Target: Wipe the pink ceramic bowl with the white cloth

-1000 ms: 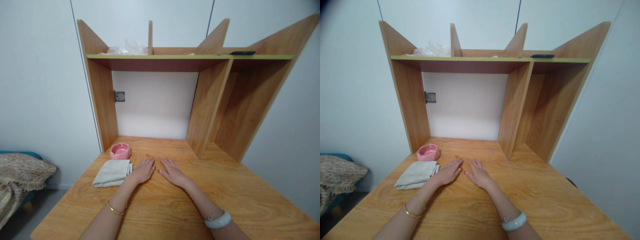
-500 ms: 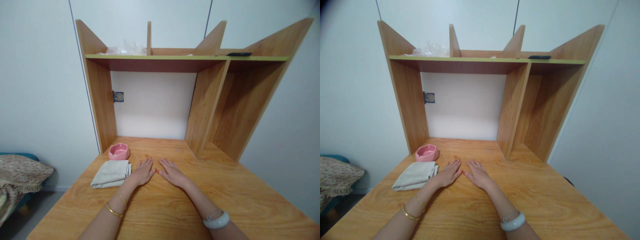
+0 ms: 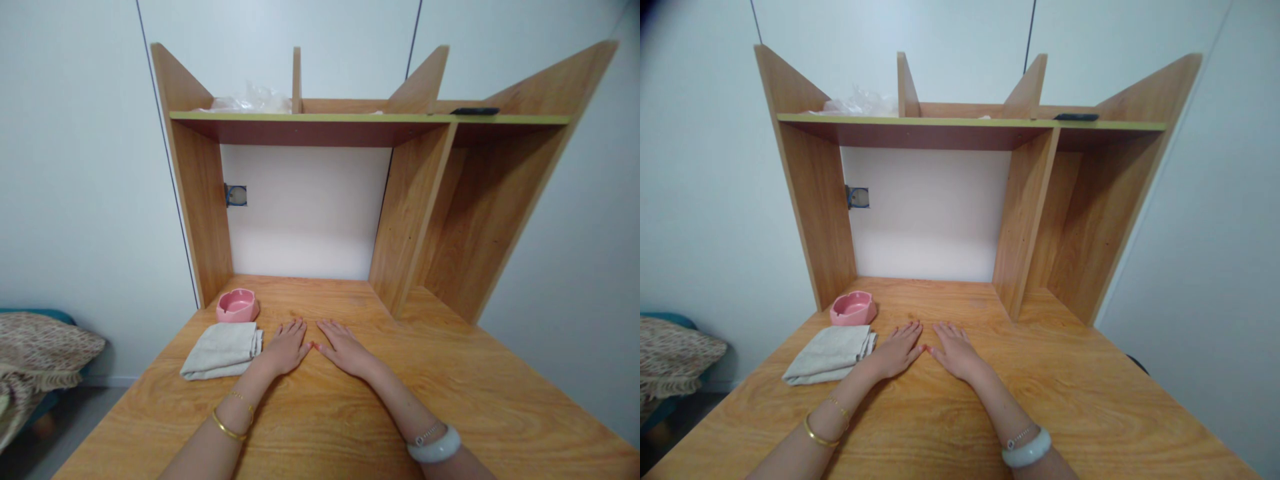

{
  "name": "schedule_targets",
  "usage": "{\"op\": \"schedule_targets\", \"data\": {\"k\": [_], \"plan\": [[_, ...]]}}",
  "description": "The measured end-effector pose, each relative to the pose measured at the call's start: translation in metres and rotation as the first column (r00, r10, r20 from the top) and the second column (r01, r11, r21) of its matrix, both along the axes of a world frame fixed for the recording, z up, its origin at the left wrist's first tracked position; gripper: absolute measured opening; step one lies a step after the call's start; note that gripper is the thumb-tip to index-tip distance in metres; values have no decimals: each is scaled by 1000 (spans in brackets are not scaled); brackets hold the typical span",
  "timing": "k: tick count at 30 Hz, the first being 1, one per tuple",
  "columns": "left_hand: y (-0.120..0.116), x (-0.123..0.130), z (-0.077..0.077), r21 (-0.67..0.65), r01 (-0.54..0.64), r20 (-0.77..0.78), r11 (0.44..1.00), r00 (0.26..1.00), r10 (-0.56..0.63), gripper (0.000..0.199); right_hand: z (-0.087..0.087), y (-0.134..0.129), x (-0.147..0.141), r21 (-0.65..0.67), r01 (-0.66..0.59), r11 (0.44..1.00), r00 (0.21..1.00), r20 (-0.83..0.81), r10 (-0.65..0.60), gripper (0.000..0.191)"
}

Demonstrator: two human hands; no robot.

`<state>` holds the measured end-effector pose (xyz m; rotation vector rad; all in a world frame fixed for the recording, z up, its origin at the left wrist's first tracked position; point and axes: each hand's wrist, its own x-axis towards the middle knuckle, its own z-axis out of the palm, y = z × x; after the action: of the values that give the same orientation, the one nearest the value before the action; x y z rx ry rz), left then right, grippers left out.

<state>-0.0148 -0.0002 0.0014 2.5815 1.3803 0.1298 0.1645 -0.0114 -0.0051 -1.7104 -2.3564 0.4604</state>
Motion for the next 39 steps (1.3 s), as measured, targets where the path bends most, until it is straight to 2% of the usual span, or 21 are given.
{"op": "schedule_targets", "data": {"k": [39], "plan": [[-2, 0, 2, 4, 10, -3, 1000, 1000, -10, 65, -2, 1, 0, 12, -8, 1000, 1000, 26, 8, 64]]}}
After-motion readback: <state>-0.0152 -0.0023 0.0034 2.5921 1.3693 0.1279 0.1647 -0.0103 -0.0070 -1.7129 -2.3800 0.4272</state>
